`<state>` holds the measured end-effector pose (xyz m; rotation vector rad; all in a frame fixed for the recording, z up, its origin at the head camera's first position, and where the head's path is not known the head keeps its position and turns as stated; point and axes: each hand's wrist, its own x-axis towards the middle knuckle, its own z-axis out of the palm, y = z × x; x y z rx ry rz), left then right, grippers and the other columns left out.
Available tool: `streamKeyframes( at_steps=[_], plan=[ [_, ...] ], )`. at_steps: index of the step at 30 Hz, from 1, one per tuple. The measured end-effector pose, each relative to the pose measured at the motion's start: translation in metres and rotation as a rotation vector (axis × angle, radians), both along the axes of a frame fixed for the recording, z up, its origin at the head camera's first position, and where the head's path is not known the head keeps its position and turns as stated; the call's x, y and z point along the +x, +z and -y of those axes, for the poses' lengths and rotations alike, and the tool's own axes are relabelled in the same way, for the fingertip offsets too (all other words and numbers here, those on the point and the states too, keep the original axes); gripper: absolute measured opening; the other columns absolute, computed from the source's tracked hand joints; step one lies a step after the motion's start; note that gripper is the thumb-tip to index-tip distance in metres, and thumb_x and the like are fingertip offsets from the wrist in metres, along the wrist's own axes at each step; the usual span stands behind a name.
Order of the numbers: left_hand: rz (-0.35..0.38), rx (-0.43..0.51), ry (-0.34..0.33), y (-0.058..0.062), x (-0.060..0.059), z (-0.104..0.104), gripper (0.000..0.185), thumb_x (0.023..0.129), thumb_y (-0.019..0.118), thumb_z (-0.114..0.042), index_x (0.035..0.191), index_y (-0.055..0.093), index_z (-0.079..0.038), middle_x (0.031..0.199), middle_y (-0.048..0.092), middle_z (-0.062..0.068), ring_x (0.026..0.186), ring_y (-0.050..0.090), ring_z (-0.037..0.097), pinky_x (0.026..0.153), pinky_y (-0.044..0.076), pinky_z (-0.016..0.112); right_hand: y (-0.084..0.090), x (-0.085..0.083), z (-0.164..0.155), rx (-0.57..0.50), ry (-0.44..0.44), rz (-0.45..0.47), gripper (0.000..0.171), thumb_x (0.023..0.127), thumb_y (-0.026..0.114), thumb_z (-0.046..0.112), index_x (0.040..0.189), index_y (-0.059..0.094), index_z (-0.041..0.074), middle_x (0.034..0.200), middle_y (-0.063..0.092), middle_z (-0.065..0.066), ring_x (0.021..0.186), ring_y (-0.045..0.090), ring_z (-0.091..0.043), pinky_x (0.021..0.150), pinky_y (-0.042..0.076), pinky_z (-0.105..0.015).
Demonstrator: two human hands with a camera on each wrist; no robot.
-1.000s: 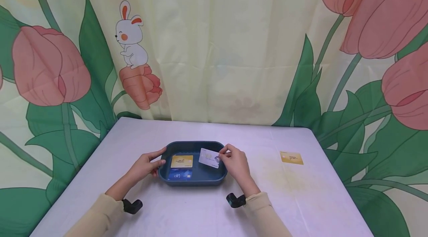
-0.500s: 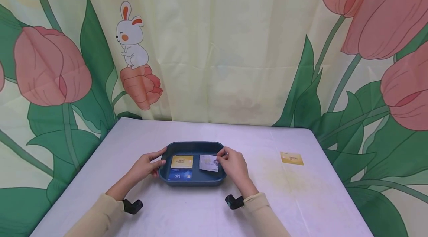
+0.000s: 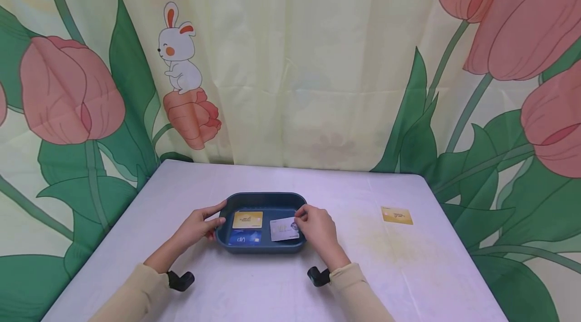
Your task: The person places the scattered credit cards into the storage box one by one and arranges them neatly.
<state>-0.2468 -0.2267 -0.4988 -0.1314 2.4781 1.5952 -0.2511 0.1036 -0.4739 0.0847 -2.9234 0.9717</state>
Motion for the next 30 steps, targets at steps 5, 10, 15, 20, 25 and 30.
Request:
streamKeyframes(
  at_steps=[5,10,15,20,25,30],
  plan=[
    [-0.005,0.004,0.001,0.0006,0.0002,-0.0003,0.058,0.1,0.07,-0.015,0.154,0.051,-0.022,0.136,0.059,0.022,0.055,0.059,0.02,0.059,0.055,0.031,-0.0001,0.0023,0.001,0.107,0.042,-0.057,0.004,0.092,0.078,0.018,0.094,0.075,0.016,0.079,0.073,0.006,0.07,0.063,-0.009,0.062,0.049,-0.03],
    [-0.01,0.007,0.0,0.0004,0.0001,-0.0006,0.058,0.1,0.069,-0.015,0.154,0.051,-0.022,0.136,0.059,0.023,0.055,0.059,0.019,0.059,0.055,0.031,-0.0009,0.0048,0.0023,0.217,0.092,-0.101,0.004,0.092,0.078,0.017,0.095,0.078,0.018,0.08,0.074,0.004,0.067,0.06,-0.01,0.06,0.049,-0.031],
    [-0.008,0.01,-0.003,-0.0003,0.0,-0.0007,0.059,0.1,0.069,-0.015,0.155,0.05,-0.022,0.142,0.056,0.024,0.054,0.059,0.02,0.06,0.056,0.033,-0.0019,0.0067,0.0042,0.306,0.128,-0.137,0.003,0.092,0.077,0.016,0.095,0.078,0.016,0.079,0.073,0.002,0.064,0.056,-0.011,0.058,0.05,-0.031],
    [-0.011,0.004,-0.004,-0.001,0.0,-0.0003,0.058,0.1,0.069,-0.015,0.154,0.05,-0.022,0.142,0.056,0.024,0.054,0.059,0.02,0.059,0.056,0.033,-0.0012,0.0079,0.007,0.342,0.143,-0.142,0.004,0.09,0.079,0.014,0.094,0.078,0.014,0.076,0.072,0.003,0.062,0.055,-0.01,0.058,0.05,-0.029],
    [-0.015,0.008,-0.006,-0.0016,0.0,0.0001,0.058,0.099,0.069,-0.014,0.154,0.051,-0.022,0.142,0.056,0.025,0.054,0.059,0.02,0.059,0.056,0.033,-0.0014,0.0091,0.0081,0.365,0.167,-0.13,0.003,0.091,0.077,0.015,0.091,0.078,0.012,0.072,0.07,0.004,0.061,0.055,-0.01,0.055,0.049,-0.029],
    [-0.017,0.009,-0.006,-0.0022,-0.0002,0.0004,0.058,0.099,0.07,-0.015,0.154,0.051,-0.022,0.139,0.058,0.023,0.054,0.059,0.02,0.059,0.056,0.033,-0.0031,0.0086,0.0077,0.378,0.176,-0.135,0.003,0.089,0.078,0.014,0.086,0.079,0.015,0.073,0.071,0.004,0.062,0.057,-0.011,0.055,0.05,-0.031]
  ],
)
